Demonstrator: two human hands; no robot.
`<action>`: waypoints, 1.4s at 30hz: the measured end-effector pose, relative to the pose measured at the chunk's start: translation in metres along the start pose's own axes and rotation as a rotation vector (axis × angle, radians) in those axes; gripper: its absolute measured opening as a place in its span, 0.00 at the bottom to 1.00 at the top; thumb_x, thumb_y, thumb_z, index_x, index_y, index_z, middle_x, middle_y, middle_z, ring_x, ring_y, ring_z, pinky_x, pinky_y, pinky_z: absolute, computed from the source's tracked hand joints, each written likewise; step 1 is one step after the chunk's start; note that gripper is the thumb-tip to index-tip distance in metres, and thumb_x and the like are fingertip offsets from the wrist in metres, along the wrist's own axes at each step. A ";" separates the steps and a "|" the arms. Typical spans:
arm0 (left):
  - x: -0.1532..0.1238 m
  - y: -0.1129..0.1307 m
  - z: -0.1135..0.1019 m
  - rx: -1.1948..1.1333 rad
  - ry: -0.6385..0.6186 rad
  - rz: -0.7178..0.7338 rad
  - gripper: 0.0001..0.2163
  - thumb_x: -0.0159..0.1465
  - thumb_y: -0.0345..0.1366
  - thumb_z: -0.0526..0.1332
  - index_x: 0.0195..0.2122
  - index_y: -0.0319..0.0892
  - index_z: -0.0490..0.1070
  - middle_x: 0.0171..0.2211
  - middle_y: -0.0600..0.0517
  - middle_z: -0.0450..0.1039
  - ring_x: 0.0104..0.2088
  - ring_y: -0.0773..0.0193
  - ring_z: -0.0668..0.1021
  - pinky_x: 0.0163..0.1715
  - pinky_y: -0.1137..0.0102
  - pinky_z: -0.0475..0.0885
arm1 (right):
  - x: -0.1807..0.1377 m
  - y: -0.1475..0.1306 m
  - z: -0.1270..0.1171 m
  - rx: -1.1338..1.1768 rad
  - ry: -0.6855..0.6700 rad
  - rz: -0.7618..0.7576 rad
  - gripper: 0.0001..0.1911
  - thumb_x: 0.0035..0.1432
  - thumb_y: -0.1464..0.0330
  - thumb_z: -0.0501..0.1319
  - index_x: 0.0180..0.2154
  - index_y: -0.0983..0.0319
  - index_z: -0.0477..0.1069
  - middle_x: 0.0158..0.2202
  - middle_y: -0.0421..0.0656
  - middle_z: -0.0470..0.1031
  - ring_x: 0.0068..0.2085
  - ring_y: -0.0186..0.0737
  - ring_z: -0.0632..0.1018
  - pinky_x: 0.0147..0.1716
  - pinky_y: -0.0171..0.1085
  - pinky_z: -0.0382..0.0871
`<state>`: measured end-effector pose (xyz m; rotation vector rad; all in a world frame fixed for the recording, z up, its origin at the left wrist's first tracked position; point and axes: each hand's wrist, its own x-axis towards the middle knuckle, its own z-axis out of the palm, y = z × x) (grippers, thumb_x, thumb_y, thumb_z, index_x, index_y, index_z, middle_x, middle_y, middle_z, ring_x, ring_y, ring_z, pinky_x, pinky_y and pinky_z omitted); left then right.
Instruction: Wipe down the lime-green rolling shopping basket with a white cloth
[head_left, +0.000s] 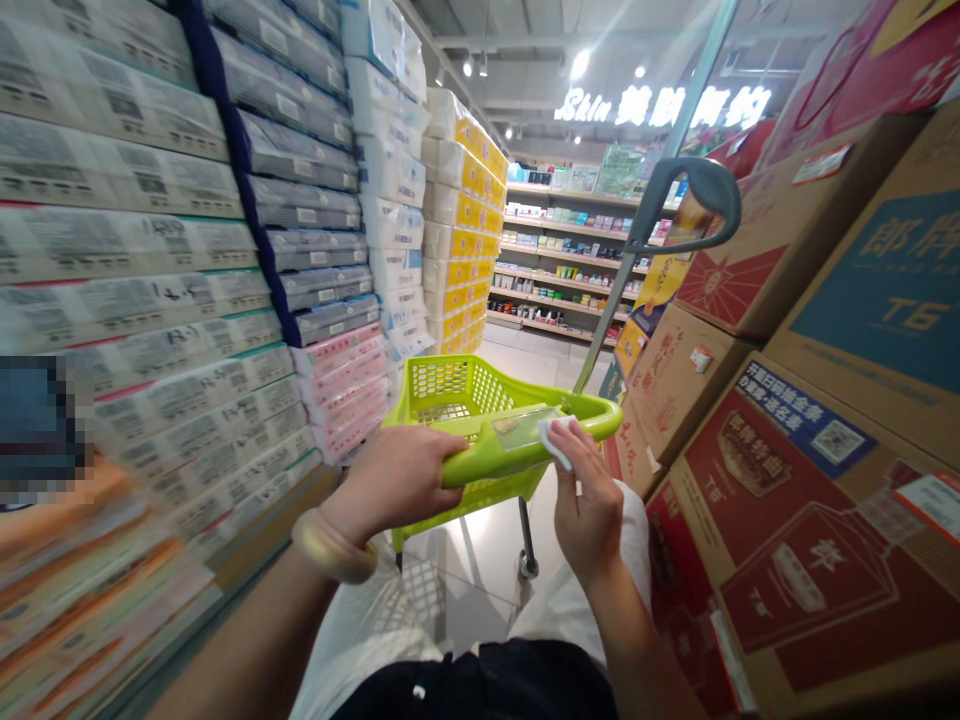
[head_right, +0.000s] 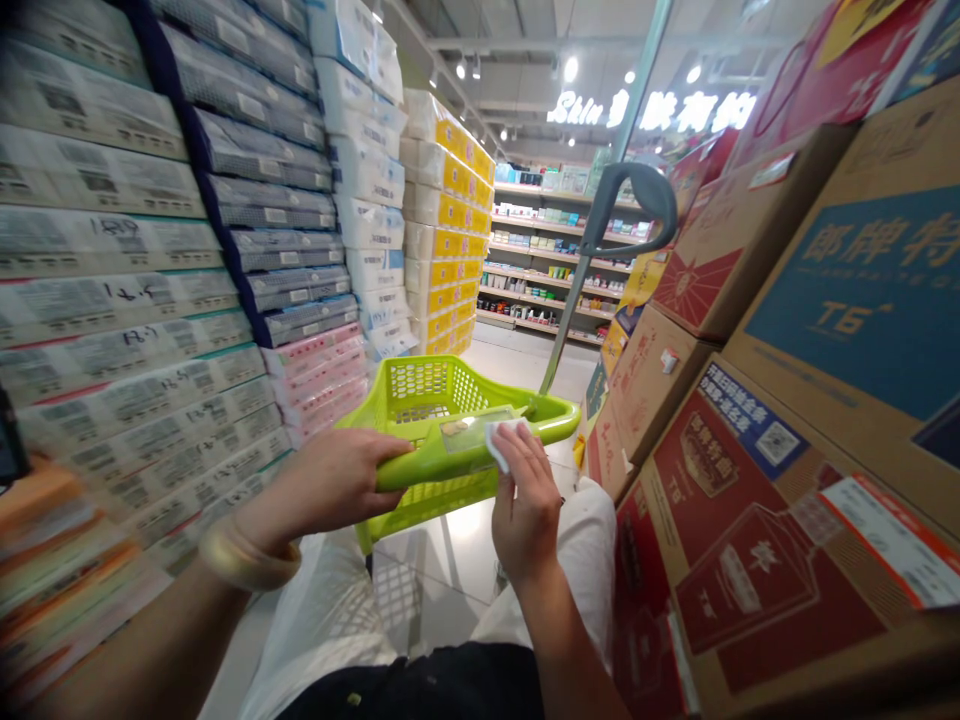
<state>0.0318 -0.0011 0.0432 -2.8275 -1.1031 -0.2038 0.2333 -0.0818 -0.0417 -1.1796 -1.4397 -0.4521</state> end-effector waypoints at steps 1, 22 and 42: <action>0.000 0.000 0.000 0.000 0.003 -0.003 0.08 0.56 0.42 0.61 0.36 0.49 0.75 0.35 0.50 0.79 0.35 0.55 0.79 0.31 0.67 0.67 | 0.000 -0.005 0.001 0.025 -0.051 -0.037 0.20 0.64 0.77 0.53 0.53 0.57 0.72 0.53 0.47 0.77 0.60 0.46 0.72 0.60 0.54 0.66; -0.001 0.001 0.001 -0.040 0.043 0.016 0.20 0.62 0.57 0.55 0.32 0.45 0.75 0.33 0.48 0.79 0.34 0.56 0.79 0.31 0.67 0.67 | 0.028 -0.010 0.004 -0.014 -0.165 0.046 0.17 0.65 0.75 0.52 0.49 0.57 0.75 0.50 0.46 0.79 0.57 0.46 0.75 0.62 0.56 0.60; 0.000 0.001 0.002 0.005 0.034 0.025 0.21 0.63 0.57 0.54 0.34 0.45 0.76 0.35 0.48 0.80 0.36 0.55 0.79 0.32 0.67 0.67 | 0.053 -0.019 0.009 0.052 -0.451 -0.025 0.16 0.65 0.75 0.54 0.47 0.56 0.76 0.50 0.42 0.80 0.56 0.44 0.76 0.63 0.51 0.61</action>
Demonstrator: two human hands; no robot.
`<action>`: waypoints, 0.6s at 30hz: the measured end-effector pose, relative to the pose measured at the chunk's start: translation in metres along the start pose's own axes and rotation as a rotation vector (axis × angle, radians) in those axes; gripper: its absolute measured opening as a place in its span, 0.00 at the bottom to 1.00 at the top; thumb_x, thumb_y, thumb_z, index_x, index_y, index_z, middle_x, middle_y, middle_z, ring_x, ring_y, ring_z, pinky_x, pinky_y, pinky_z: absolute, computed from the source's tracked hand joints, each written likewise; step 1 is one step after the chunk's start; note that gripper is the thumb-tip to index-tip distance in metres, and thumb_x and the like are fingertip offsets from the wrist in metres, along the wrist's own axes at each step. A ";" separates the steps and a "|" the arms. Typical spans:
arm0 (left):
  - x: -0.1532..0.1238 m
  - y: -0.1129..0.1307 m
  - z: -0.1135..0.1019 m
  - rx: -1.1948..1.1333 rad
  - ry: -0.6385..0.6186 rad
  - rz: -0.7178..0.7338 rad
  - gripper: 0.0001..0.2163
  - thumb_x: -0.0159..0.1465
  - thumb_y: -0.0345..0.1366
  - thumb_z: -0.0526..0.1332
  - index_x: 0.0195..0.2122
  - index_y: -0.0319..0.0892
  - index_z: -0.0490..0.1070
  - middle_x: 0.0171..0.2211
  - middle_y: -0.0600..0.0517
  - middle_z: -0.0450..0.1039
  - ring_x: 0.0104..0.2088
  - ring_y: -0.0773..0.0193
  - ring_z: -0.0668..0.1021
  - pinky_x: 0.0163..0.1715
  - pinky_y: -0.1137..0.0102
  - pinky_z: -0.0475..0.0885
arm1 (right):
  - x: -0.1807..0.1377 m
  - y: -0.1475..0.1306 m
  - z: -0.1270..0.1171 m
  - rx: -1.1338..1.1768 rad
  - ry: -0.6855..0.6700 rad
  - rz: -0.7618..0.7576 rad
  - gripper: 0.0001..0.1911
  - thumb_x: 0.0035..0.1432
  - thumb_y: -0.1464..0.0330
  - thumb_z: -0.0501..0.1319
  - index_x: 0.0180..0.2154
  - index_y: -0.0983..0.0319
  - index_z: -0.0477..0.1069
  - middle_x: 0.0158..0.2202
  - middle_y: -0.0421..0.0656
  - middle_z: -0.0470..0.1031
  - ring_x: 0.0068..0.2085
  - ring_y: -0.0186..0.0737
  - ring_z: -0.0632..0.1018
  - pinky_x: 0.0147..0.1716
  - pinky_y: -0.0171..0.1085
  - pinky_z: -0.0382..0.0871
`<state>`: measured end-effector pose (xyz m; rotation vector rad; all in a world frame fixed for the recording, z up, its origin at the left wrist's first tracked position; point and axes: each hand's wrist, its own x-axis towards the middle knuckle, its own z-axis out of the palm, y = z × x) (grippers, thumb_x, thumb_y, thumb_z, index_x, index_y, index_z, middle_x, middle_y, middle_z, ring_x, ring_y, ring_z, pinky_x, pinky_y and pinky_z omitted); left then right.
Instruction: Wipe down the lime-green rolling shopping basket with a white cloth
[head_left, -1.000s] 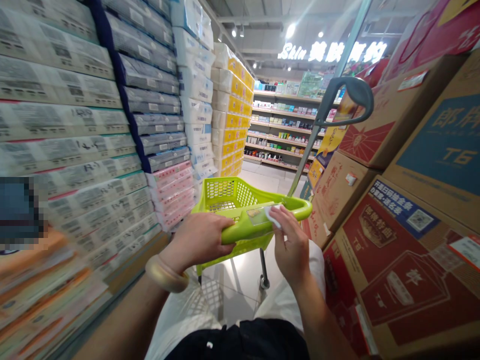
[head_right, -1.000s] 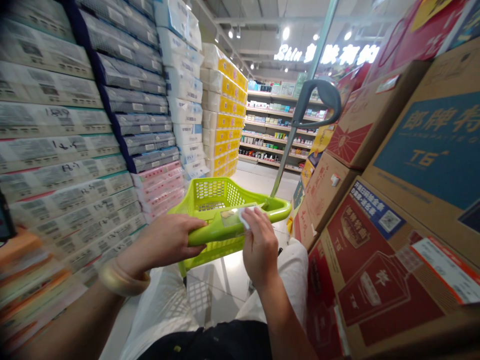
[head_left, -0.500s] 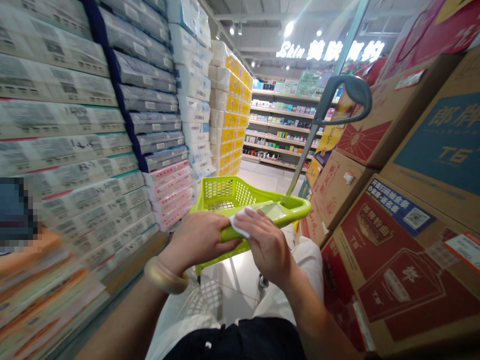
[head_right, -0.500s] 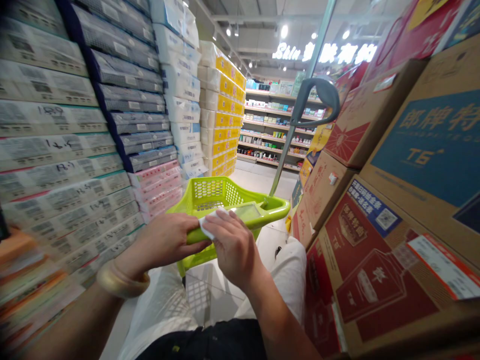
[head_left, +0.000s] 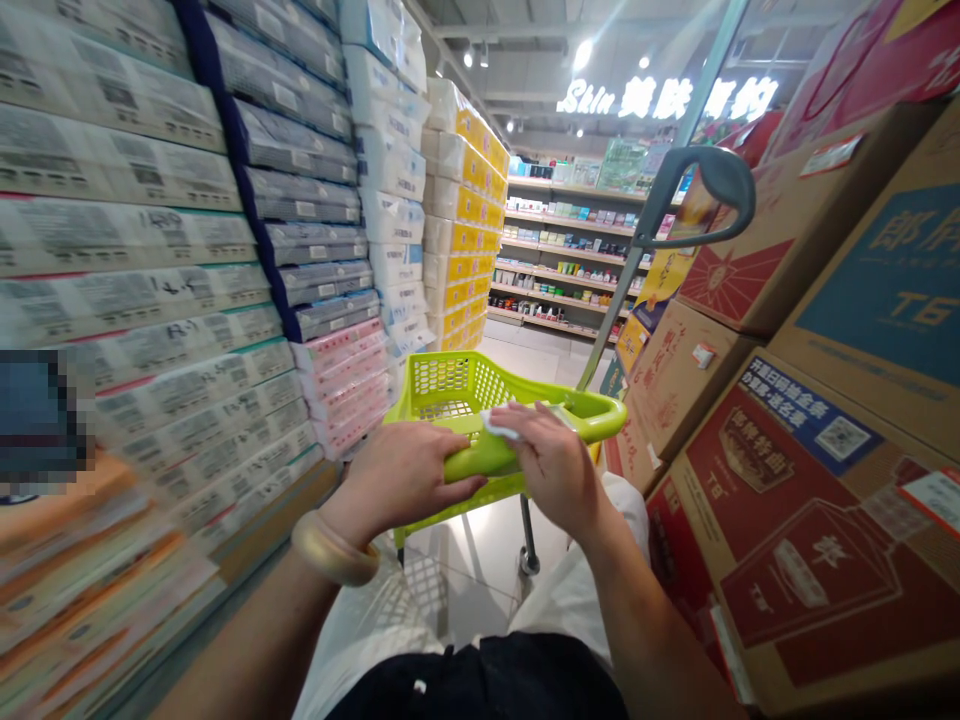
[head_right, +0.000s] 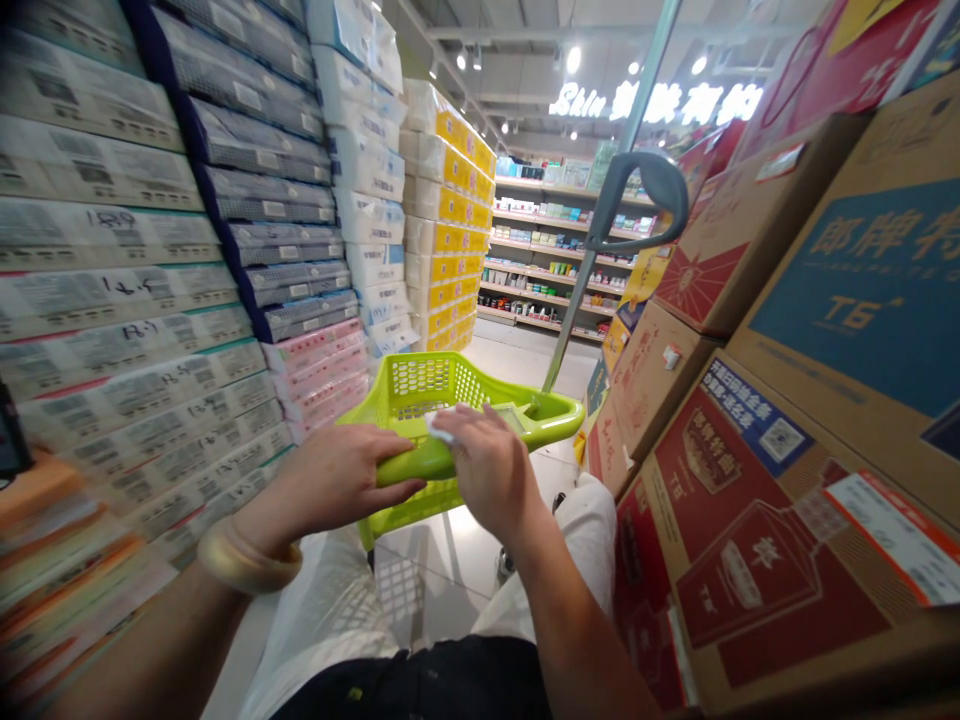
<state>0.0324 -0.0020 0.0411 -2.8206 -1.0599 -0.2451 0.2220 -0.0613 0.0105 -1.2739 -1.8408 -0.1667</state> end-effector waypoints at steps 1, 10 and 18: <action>0.000 0.000 0.000 0.002 0.000 0.003 0.21 0.63 0.57 0.54 0.33 0.45 0.75 0.35 0.48 0.80 0.36 0.55 0.79 0.31 0.67 0.66 | 0.002 0.004 -0.002 -0.035 0.042 0.061 0.16 0.64 0.75 0.54 0.45 0.57 0.77 0.48 0.44 0.80 0.55 0.45 0.77 0.62 0.52 0.62; 0.000 -0.001 0.002 0.019 0.002 0.005 0.21 0.63 0.57 0.53 0.35 0.45 0.75 0.36 0.48 0.80 0.37 0.55 0.79 0.30 0.67 0.65 | 0.012 0.006 0.000 0.057 -0.071 -0.044 0.15 0.65 0.74 0.54 0.46 0.57 0.77 0.49 0.43 0.80 0.55 0.42 0.77 0.59 0.46 0.67; 0.000 -0.002 0.003 0.004 0.004 0.014 0.21 0.63 0.57 0.53 0.36 0.46 0.75 0.36 0.49 0.80 0.37 0.54 0.79 0.30 0.67 0.64 | 0.000 0.010 -0.004 0.033 0.036 -0.034 0.17 0.63 0.75 0.54 0.47 0.57 0.77 0.48 0.44 0.80 0.55 0.44 0.77 0.59 0.48 0.68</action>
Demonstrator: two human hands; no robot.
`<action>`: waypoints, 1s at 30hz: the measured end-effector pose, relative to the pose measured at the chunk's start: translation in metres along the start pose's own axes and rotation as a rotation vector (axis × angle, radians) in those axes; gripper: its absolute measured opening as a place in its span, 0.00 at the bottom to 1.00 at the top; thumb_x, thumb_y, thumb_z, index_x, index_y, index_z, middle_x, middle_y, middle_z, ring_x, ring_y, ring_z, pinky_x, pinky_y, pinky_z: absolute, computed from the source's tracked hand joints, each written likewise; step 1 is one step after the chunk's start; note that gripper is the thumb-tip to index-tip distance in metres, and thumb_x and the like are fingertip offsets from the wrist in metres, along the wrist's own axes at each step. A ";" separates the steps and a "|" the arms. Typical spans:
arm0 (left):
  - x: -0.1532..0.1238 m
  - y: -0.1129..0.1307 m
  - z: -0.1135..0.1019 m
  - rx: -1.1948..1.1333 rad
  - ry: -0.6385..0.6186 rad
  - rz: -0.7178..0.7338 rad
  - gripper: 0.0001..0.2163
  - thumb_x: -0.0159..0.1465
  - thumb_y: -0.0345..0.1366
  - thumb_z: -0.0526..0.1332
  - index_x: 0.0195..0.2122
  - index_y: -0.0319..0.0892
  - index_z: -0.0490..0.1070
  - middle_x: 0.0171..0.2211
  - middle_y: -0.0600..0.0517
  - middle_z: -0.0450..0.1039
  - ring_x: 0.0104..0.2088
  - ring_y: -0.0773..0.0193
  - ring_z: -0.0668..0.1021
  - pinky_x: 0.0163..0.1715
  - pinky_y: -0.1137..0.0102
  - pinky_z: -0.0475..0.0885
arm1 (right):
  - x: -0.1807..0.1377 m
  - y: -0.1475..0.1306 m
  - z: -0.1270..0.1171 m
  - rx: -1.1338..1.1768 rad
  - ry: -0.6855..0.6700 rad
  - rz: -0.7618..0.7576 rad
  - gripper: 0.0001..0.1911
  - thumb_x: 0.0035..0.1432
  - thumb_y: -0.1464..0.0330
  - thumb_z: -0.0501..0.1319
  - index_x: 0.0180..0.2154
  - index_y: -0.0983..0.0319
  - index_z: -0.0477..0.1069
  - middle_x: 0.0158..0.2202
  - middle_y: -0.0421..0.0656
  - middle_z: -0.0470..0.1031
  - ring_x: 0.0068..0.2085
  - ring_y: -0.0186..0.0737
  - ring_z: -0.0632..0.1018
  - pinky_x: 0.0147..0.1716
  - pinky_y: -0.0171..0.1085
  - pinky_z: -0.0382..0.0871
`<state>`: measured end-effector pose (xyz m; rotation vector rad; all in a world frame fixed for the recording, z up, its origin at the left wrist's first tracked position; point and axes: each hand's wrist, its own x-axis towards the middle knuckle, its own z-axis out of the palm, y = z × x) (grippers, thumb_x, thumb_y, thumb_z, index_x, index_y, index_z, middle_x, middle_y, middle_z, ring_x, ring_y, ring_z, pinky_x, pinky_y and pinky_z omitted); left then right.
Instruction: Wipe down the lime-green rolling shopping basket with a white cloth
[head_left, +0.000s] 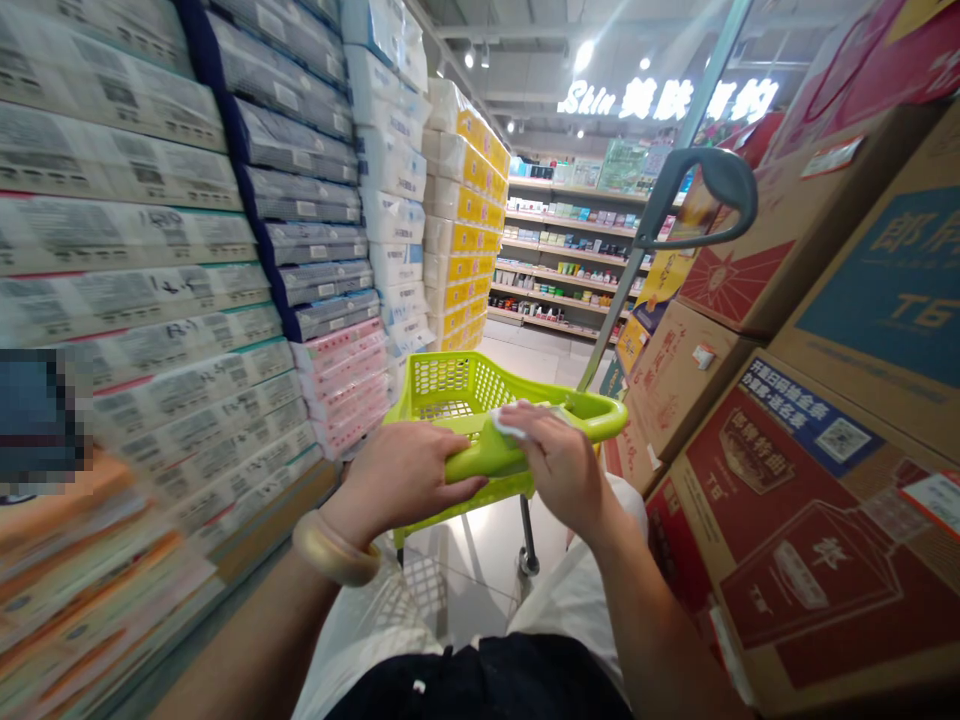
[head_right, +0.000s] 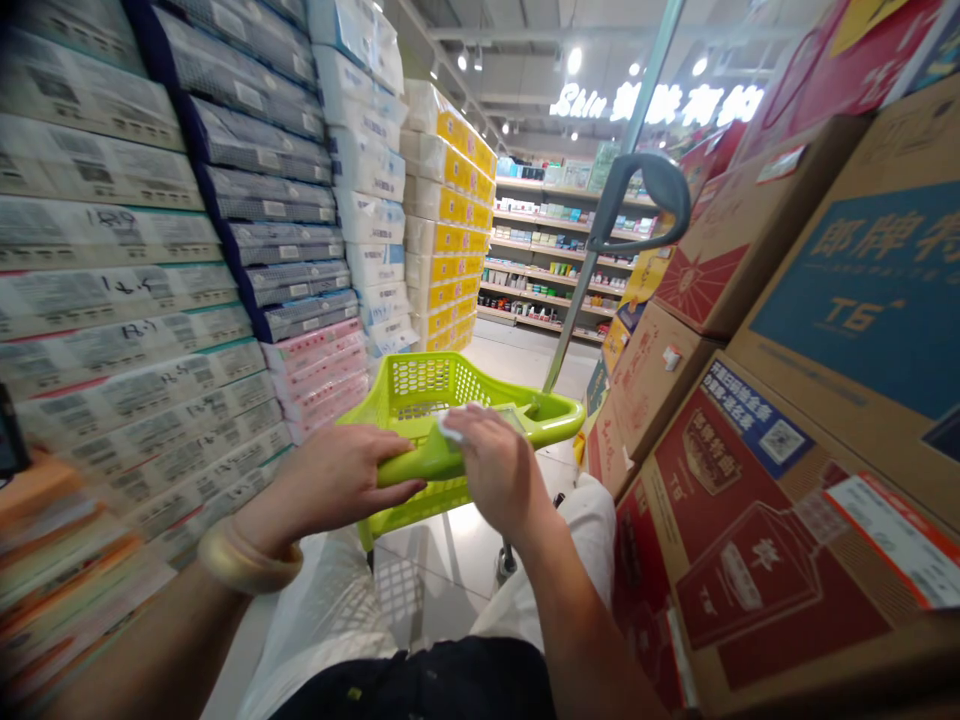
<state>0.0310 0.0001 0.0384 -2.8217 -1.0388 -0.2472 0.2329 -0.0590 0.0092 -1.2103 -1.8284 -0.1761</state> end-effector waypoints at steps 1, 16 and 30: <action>0.000 0.000 0.000 -0.001 0.004 0.004 0.20 0.63 0.56 0.53 0.37 0.46 0.75 0.37 0.49 0.80 0.38 0.54 0.79 0.30 0.67 0.65 | -0.003 -0.004 0.002 0.048 -0.042 -0.061 0.18 0.64 0.75 0.54 0.48 0.57 0.77 0.50 0.44 0.79 0.56 0.43 0.76 0.60 0.47 0.67; 0.000 -0.002 0.000 -0.015 -0.002 -0.001 0.21 0.63 0.57 0.53 0.33 0.46 0.75 0.34 0.50 0.79 0.36 0.55 0.79 0.30 0.67 0.64 | -0.046 0.021 -0.004 -0.117 0.275 0.062 0.16 0.66 0.72 0.54 0.49 0.56 0.76 0.51 0.45 0.79 0.57 0.46 0.75 0.62 0.54 0.63; -0.001 0.000 -0.003 -0.011 -0.012 0.005 0.21 0.64 0.57 0.52 0.33 0.46 0.75 0.34 0.49 0.79 0.36 0.55 0.79 0.30 0.67 0.63 | -0.051 0.025 -0.004 -0.144 0.402 0.143 0.14 0.66 0.71 0.54 0.47 0.58 0.76 0.49 0.47 0.80 0.56 0.47 0.76 0.61 0.56 0.63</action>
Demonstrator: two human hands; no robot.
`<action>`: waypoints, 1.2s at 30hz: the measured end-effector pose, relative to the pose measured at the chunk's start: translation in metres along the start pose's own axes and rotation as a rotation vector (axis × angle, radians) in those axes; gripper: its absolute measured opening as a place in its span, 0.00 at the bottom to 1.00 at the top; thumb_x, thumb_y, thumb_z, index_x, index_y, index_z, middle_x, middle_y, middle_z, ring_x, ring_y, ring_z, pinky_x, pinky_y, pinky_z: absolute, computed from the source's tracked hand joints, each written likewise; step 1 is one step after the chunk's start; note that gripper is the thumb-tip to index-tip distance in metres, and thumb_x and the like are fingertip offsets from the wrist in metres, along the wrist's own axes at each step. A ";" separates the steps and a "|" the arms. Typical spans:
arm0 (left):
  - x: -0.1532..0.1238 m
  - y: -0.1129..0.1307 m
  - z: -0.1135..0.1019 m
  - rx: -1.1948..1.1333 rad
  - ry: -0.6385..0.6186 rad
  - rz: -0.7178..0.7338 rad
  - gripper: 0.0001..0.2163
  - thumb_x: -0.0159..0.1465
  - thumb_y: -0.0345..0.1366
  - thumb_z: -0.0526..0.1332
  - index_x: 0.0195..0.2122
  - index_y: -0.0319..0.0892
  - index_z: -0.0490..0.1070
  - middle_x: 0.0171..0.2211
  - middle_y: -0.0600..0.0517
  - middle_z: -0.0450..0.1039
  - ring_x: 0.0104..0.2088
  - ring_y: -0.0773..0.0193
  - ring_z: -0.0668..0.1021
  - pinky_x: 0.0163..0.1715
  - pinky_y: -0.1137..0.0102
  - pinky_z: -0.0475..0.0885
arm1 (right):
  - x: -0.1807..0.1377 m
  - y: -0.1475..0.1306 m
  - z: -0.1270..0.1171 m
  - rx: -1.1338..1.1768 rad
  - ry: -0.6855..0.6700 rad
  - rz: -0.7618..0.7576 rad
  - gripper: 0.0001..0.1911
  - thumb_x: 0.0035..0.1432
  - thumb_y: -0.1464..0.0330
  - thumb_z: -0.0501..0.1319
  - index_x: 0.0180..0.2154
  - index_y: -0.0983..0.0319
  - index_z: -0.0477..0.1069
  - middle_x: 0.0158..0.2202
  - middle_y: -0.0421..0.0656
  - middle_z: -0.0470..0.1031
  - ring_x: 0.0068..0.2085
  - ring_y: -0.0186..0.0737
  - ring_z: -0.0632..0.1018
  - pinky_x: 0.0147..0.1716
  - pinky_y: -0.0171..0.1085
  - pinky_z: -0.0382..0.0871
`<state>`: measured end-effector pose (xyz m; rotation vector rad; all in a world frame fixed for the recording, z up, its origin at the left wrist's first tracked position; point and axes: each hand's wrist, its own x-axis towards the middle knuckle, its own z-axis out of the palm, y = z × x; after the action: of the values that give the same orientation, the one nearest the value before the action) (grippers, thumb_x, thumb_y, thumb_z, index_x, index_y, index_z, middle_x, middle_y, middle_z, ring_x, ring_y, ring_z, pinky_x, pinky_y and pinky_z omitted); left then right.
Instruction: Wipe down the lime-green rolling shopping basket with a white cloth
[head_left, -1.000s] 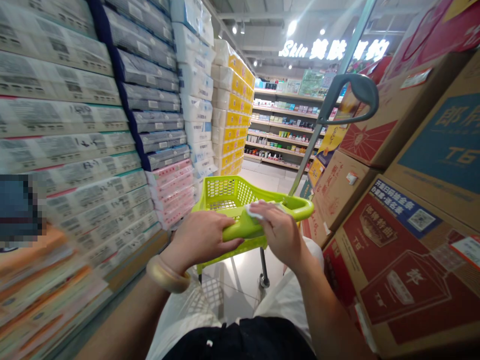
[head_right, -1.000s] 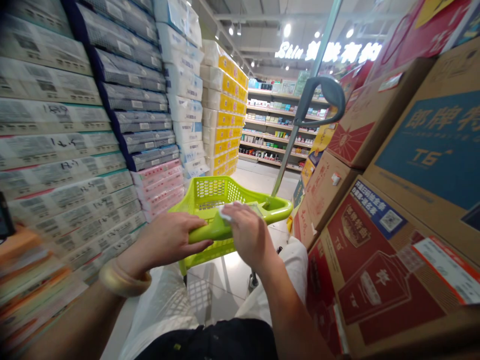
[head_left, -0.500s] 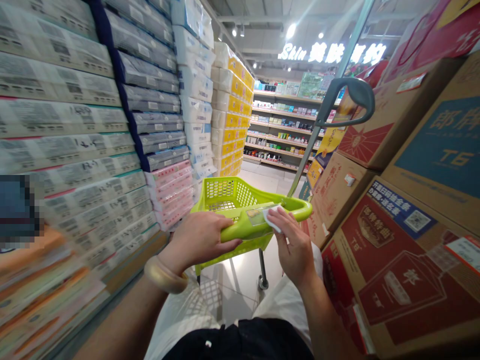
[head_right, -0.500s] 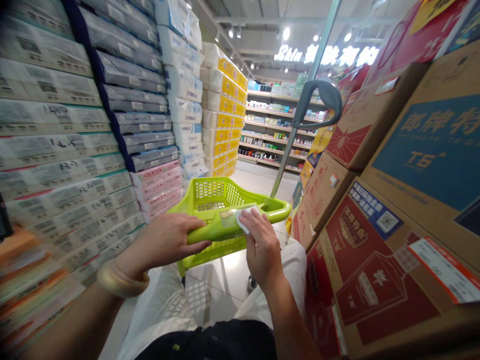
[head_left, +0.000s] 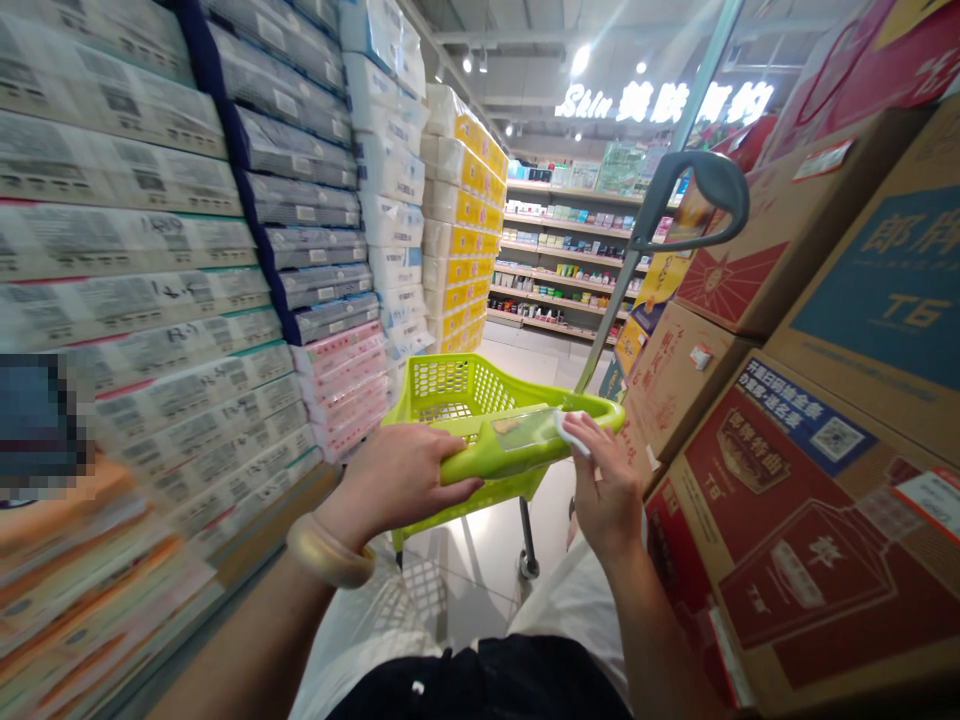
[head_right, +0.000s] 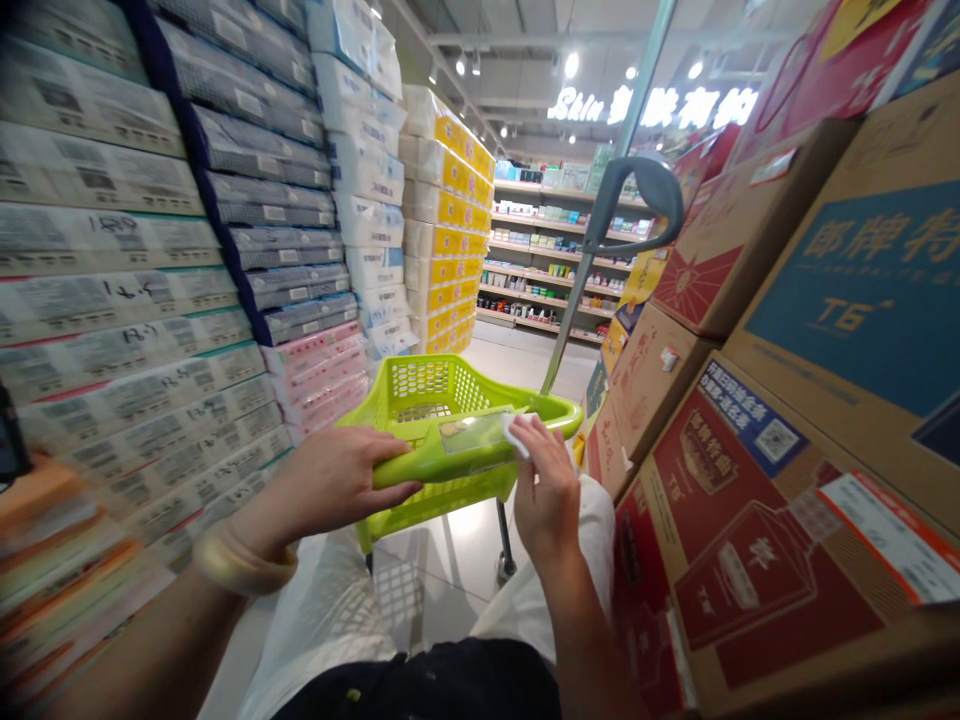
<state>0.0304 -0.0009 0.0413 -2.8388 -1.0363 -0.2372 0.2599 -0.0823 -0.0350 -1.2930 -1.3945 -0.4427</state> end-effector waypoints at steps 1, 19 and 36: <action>0.000 0.000 0.000 -0.001 -0.002 -0.001 0.21 0.64 0.57 0.52 0.33 0.46 0.75 0.34 0.49 0.79 0.36 0.55 0.79 0.30 0.67 0.64 | 0.000 0.003 0.000 -0.029 0.050 0.041 0.14 0.66 0.70 0.55 0.47 0.58 0.77 0.49 0.47 0.80 0.56 0.49 0.76 0.61 0.56 0.63; -0.001 0.003 -0.002 -0.018 0.033 -0.016 0.19 0.62 0.55 0.56 0.30 0.44 0.74 0.33 0.48 0.79 0.35 0.56 0.79 0.29 0.68 0.65 | -0.014 -0.031 0.012 0.038 -0.133 -0.178 0.19 0.64 0.76 0.53 0.51 0.56 0.73 0.53 0.44 0.78 0.60 0.44 0.72 0.64 0.53 0.58; -0.002 0.001 0.000 -0.014 0.039 -0.001 0.20 0.62 0.56 0.55 0.32 0.45 0.75 0.33 0.48 0.79 0.35 0.57 0.79 0.30 0.68 0.65 | -0.025 -0.020 0.013 -0.027 0.058 -0.101 0.18 0.65 0.76 0.53 0.51 0.57 0.73 0.51 0.46 0.79 0.60 0.46 0.72 0.62 0.57 0.59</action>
<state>0.0300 -0.0031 0.0413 -2.8339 -1.0330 -0.3001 0.2308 -0.0886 -0.0531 -1.2256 -1.4136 -0.5646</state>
